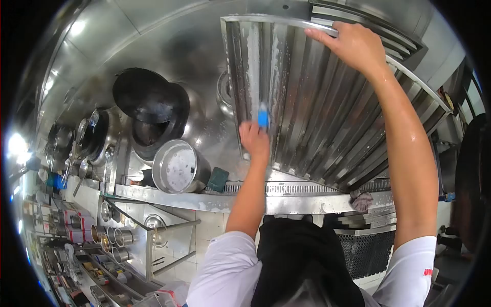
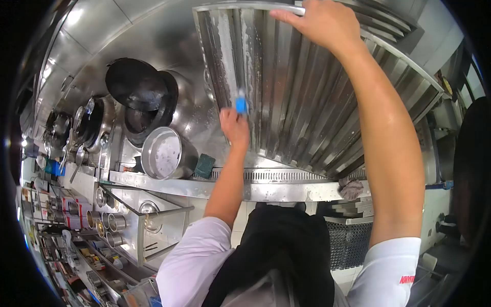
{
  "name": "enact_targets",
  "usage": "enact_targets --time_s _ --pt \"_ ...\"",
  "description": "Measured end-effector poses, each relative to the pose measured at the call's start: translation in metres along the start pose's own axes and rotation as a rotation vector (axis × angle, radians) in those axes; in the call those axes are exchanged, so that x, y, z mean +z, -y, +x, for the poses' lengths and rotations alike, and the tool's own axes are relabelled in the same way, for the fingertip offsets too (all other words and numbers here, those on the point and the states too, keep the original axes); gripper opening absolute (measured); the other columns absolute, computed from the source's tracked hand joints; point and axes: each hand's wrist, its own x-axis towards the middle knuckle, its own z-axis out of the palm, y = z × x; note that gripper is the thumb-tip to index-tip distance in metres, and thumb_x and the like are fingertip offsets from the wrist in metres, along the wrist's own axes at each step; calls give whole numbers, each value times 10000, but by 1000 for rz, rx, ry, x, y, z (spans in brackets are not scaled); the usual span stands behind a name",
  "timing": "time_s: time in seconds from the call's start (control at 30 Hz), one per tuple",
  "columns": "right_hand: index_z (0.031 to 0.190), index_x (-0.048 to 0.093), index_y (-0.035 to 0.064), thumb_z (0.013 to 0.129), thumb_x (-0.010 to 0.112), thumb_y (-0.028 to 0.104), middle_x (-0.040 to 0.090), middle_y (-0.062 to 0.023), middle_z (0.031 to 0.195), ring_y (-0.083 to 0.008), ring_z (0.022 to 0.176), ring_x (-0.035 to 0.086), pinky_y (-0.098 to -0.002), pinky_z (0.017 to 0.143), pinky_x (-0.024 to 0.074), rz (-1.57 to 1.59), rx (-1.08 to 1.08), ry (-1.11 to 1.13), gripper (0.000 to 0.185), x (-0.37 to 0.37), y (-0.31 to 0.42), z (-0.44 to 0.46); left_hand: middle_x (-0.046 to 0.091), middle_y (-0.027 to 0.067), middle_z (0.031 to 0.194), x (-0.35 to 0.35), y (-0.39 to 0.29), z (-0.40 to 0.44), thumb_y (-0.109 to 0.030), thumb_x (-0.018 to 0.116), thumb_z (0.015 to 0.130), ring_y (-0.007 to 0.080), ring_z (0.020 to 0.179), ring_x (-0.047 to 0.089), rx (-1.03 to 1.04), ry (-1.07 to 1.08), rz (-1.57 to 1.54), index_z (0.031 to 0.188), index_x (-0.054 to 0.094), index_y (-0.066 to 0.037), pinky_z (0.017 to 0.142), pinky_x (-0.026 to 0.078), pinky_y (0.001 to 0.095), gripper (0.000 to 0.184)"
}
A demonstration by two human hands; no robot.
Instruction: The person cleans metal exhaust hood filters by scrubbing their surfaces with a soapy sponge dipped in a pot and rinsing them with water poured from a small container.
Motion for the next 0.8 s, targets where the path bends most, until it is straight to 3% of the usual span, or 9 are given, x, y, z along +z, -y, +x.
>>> enact_targets --time_s 0.17,0.3,0.37,0.43,0.5,0.57,0.73,0.77,0.8 --pt "1017 733 28 808 441 851 701 -176 756 -360 819 701 -451 762 540 -38 32 74 898 -4 3 5 560 176 800 0 70 -122 33 615 690 402 786 553 -235 163 124 730 578 -5 700 441 463 67" --pt "1027 729 19 801 436 861 699 -181 753 -362 811 698 -443 751 543 -17 82 7 920 0 5 1 574 181 816 -3 72 -146 42 623 700 401 767 565 -345 266 173 757 584 -13 691 449 477 88" --pt "1024 731 21 798 433 865 702 -180 761 -354 807 698 -449 746 544 -95 28 -87 923 2 -4 12 566 179 794 13 60 -93 40 619 705 397 773 569 -298 213 114 755 582 -7 689 451 464 78" --pt "1022 734 26 797 444 860 705 -177 769 -346 810 701 -452 739 545 -55 75 48 911 4 -2 6 580 167 824 12 20 -47 39 614 735 375 802 581 -314 -14 -215 817 602 -16 726 463 458 99" --pt "994 736 33 800 449 855 705 -170 767 -342 807 701 -447 727 545 -58 69 38 893 4 -1 9 601 154 887 10 -21 29 31 613 760 353 842 589 -47 -66 -231 879 616 -22 764 475 440 130" --pt "825 719 16 791 438 866 708 -174 768 -357 780 697 -445 705 548 -36 83 5 896 8 -3 9 622 177 986 12 -64 102 12 602 806 368 918 603 2 -41 -167 1018 612 -11 828 475 433 213" --pt "892 728 23 772 430 886 723 -202 894 -366 884 696 -457 771 539 -64 68 -60 921 9 -5 6 622 217 1139 -17 -116 161 0 582 827 380 1063 604 -50 123 -305 1203 561 5 941 458 435 376" --pt "935 716 14 786 450 861 715 -212 898 -382 927 684 -465 792 521 -5 113 12 900 5 -1 7 619 219 1169 -31 -104 150 -2 581 826 380 1096 599 13 92 -273 1229 552 6 964 454 431 404" --pt "972 715 10 788 442 864 716 -219 932 -383 954 679 -465 801 514 -41 136 111 915 -4 3 9 618 227 1176 -56 -97 136 -19 581 828 393 1121 588 -106 131 -200 1249 549 5 991 445 433 423"
